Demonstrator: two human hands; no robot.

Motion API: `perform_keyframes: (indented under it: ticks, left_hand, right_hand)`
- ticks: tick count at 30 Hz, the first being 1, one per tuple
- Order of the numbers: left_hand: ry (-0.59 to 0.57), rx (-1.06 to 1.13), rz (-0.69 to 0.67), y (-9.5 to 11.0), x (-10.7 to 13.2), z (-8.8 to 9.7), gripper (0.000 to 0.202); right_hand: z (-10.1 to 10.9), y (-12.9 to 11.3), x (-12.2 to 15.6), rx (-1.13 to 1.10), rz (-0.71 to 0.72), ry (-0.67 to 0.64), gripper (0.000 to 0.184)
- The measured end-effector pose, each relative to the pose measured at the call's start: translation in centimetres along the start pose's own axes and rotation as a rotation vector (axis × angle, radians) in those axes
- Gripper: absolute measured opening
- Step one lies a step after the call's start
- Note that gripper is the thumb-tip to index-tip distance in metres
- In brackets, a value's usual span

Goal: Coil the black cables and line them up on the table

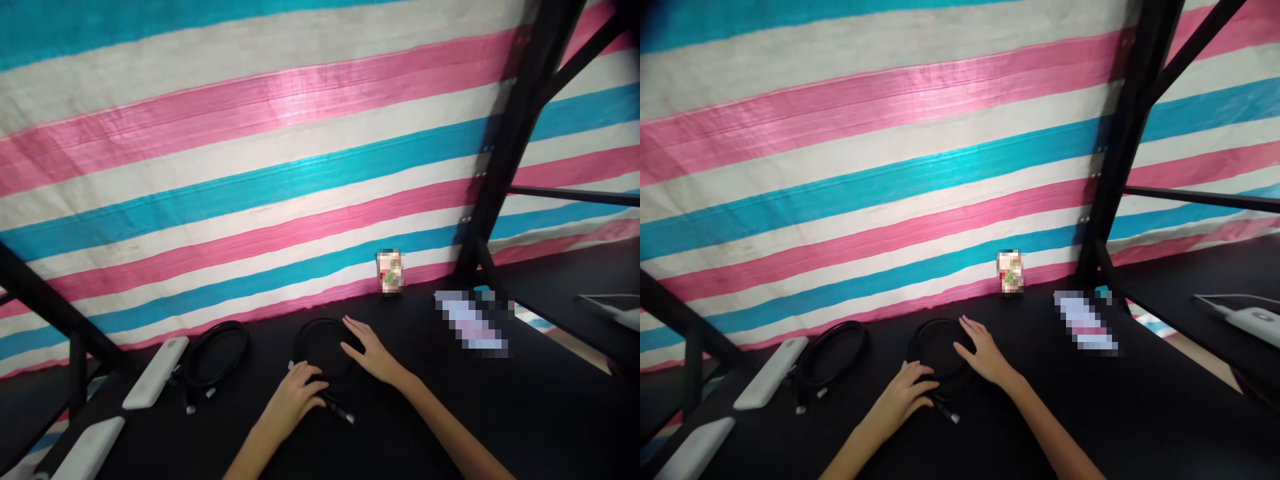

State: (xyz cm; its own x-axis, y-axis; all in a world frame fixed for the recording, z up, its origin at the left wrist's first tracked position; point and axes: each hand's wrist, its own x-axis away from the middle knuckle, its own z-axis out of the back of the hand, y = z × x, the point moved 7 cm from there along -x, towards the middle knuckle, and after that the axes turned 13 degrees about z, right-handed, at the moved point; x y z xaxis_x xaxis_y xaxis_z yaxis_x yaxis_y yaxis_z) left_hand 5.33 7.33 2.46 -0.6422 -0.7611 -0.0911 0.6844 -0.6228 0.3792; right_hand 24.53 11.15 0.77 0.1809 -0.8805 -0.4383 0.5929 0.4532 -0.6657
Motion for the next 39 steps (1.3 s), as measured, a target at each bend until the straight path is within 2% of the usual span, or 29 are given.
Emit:
perform_keyframes:
  ticks: [1,3,6,10,12,16,19,22,25,30,32,33,35,37,39]
  left_hand:
    - [0.036,-0.020,0.009,0.0,0.1,-0.1,0.031]
    - [0.074,-0.046,0.030,0.3,0.4,-0.2,0.039]
    - [0.069,-0.051,0.046,0.7,0.6,-0.3,0.048]
    - [0.053,-0.044,0.041,1.0,0.4,-0.6,0.030]
    - [0.092,-0.072,0.061,0.5,0.0,-0.4,0.030]
    - [0.179,-0.126,0.121,-1.6,-0.8,0.5,0.031]
    - [0.207,-0.143,0.101,-2.6,-1.3,1.3,0.032]
    - [0.255,-0.159,0.096,-3.0,-1.6,2.0,0.031]
    - [0.359,-0.177,0.156,-3.2,-1.5,2.5,0.031]
    - [0.458,-0.196,0.165,-3.1,0.3,3.4,0.035]
    - [0.530,-0.246,0.246,-4.4,1.6,4.6,0.032]
    - [0.574,-0.278,0.330,-5.5,2.3,5.4,0.032]
    - [0.622,-0.324,0.579,-8.7,3.9,6.7,0.037]
    - [0.564,-0.311,0.777,-11.9,5.2,7.0,0.044]
    - [0.489,-0.248,0.836,-14.1,5.9,6.9,0.043]
  right_hand:
    - [0.1,0.1,0.0,0.078,0.005,0.001,0.056]
    - [0.1,0.5,0.1,0.174,-0.010,-0.007,0.050]
    - [-0.6,0.5,0.1,0.230,0.011,-0.059,0.044]
    - [-2.1,-0.4,0.1,0.231,0.059,-0.139,0.048]
    - [-2.4,-0.7,0.1,0.195,0.039,-0.146,0.047]
    - [-1.6,-0.8,0.0,0.139,0.003,-0.048,0.042]
    - [-1.5,-1.2,0.1,0.177,0.031,-0.036,0.036]
    - [-1.7,-1.8,0.3,0.263,0.086,-0.057,0.031]
    - [-1.7,-2.2,0.4,0.305,0.107,-0.055,0.030]
    - [-1.6,-2.4,0.4,0.304,0.109,-0.062,0.029]
    - [-1.5,-2.4,0.4,0.299,0.110,-0.065,0.029]
    - [-1.5,-2.4,0.4,0.297,0.109,-0.065,0.029]
    - [-1.5,-2.4,0.5,0.300,0.111,-0.065,0.029]
    - [-1.5,-2.4,0.5,0.306,0.114,-0.067,0.029]
    - [-1.5,-2.4,0.5,0.308,0.118,-0.071,0.029]
